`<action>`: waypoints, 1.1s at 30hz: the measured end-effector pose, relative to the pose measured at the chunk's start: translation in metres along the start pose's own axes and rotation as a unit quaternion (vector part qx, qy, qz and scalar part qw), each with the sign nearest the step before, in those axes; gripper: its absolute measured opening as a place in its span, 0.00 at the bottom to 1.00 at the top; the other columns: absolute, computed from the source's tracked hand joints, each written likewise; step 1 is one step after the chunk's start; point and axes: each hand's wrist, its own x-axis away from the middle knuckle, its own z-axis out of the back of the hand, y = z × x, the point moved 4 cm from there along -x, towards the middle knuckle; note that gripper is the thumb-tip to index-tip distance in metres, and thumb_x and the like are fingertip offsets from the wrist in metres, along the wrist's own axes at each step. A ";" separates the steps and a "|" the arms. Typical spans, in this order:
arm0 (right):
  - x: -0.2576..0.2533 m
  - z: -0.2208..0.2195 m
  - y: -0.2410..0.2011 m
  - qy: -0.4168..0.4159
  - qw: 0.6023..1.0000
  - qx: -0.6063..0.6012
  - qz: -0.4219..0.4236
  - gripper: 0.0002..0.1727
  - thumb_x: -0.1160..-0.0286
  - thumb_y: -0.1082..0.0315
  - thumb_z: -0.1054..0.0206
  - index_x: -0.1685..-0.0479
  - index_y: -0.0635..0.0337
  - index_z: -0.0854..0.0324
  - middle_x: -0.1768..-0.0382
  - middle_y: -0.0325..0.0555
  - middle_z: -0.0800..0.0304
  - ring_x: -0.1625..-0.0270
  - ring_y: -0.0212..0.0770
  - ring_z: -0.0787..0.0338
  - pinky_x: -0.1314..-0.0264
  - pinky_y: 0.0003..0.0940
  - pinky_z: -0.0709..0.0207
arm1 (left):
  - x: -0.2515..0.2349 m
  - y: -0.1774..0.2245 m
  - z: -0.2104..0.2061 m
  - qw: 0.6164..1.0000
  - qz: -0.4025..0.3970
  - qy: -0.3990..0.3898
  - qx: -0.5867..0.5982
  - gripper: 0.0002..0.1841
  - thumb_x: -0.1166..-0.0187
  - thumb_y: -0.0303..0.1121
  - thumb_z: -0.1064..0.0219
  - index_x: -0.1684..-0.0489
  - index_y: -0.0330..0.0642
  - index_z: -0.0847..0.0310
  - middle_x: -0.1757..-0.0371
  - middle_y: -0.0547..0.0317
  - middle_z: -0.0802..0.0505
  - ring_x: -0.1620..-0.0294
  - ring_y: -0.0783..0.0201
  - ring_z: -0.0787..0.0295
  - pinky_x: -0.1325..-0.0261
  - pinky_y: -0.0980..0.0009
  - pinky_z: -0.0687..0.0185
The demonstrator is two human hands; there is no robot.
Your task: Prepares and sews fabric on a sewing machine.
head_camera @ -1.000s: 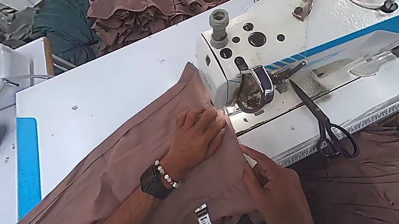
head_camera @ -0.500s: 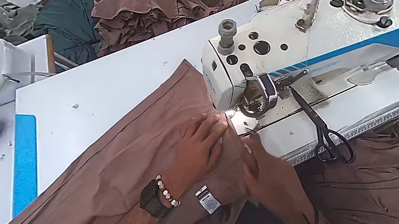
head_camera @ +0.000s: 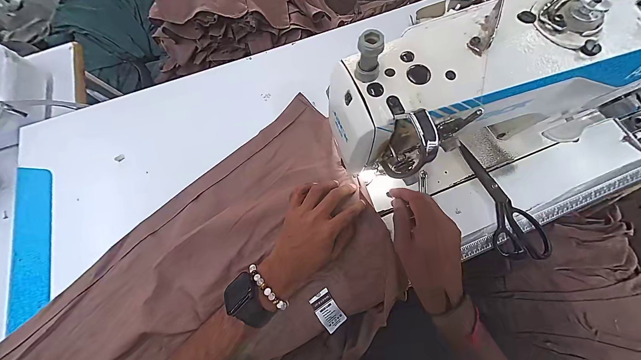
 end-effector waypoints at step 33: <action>-0.005 -0.025 -0.009 -0.037 0.987 0.114 0.106 0.20 0.15 0.57 0.44 0.41 0.47 0.06 0.72 0.38 0.09 0.72 0.39 0.10 0.75 0.37 0.21 | -0.017 -0.019 0.006 0.998 -0.021 -0.026 -0.054 0.18 0.13 0.44 0.46 0.33 0.66 0.13 0.32 0.58 0.12 0.25 0.50 0.23 0.26 0.48 0.31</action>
